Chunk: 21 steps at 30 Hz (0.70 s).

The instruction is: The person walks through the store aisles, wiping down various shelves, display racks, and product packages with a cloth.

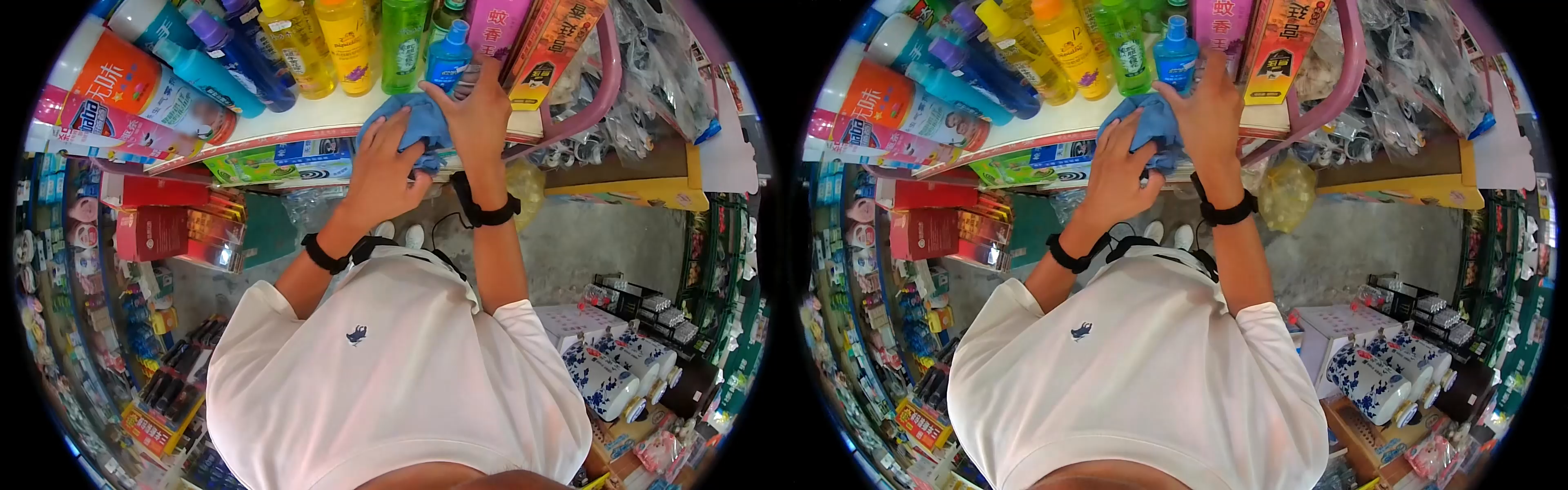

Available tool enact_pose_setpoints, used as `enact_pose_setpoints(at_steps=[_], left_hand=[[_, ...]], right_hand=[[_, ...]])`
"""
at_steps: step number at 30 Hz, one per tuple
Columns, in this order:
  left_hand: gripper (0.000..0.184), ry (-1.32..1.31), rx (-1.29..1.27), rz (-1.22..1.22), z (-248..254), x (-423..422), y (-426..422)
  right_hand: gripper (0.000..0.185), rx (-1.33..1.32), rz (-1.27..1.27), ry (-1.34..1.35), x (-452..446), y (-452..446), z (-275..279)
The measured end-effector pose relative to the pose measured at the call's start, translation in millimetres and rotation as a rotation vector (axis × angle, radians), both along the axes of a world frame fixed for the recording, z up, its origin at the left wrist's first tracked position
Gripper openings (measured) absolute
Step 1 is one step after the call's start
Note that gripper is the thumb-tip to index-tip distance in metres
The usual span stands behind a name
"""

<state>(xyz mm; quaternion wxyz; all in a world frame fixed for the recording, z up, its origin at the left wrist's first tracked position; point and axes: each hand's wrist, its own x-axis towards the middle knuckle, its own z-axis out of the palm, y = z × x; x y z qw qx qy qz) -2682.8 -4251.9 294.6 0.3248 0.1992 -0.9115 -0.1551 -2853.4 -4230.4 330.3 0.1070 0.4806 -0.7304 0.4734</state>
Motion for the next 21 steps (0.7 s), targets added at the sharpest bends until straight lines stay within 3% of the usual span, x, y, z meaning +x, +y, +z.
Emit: enact_pose_setpoints(at_steps=[9,11,13,15,17,21], left_hand=[[0.028,0.050,0.056,0.342,-2,74,-40],[0.030,0.048,0.056,0.331,-5,68,-40],[0.032,-0.021,-0.128,0.371,-8,50,-27],[0.032,-0.013,-0.093,0.300,-5,36,-18],[0.033,-0.004,-0.056,0.222,-4,23,-11],[0.038,0.002,-0.036,0.065,-9,-11,4]], right_hand=[[0.065,-0.042,-0.010,-0.036,3,-4,-8],[0.054,-0.148,-0.006,-0.158,8,6,-9],[0.045,-0.152,0.066,-0.251,11,26,-20],[0.036,-0.153,0.150,-0.334,11,48,-29],[0.022,-0.094,0.242,-0.175,14,69,-34],[0.017,-0.020,0.229,-0.087,26,89,-35]])
